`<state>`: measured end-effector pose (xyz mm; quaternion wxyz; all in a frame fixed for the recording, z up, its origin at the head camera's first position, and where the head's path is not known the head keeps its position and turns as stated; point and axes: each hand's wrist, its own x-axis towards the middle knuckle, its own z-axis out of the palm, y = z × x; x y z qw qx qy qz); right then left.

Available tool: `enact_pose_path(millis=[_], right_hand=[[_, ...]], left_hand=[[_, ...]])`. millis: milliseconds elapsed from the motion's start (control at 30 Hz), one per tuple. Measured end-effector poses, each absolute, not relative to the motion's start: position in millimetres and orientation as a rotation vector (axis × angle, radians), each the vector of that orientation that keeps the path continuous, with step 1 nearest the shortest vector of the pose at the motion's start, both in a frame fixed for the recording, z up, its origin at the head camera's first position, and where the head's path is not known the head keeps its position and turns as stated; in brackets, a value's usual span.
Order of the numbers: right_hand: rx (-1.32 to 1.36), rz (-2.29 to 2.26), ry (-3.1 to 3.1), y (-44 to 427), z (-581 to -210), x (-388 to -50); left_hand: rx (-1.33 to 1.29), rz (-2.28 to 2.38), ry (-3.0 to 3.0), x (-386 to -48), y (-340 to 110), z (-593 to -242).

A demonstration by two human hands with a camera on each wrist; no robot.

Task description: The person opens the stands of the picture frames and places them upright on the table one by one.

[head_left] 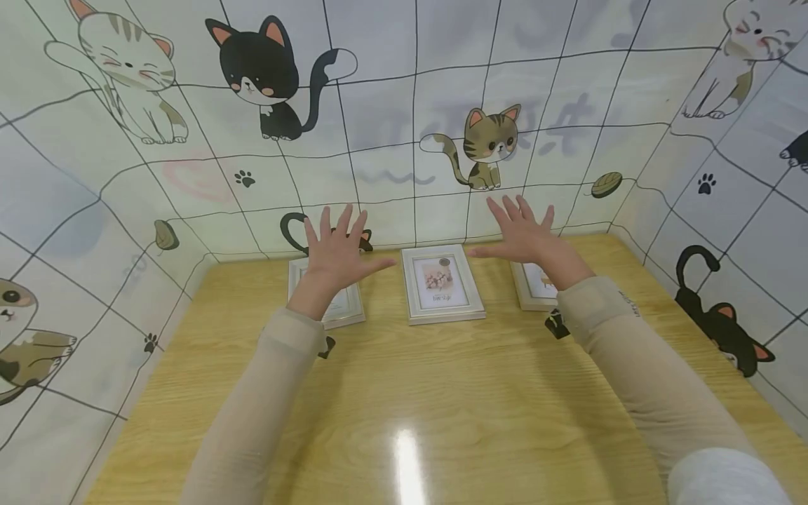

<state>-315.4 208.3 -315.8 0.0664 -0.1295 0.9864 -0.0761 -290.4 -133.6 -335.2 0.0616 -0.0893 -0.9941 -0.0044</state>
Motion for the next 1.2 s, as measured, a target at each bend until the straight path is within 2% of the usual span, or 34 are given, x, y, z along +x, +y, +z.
enact_pose_path(millis=[633, 1200], right_hand=[[-0.365, -0.202, 2.966, 217, -328, -312], [-0.408, -0.261, 2.967, 217, -345, -314]], left_hand=[[-0.26, -0.008, -3.042, -288, -141, -346], [-0.194, -0.012, -3.076, -291, -168, -374]])
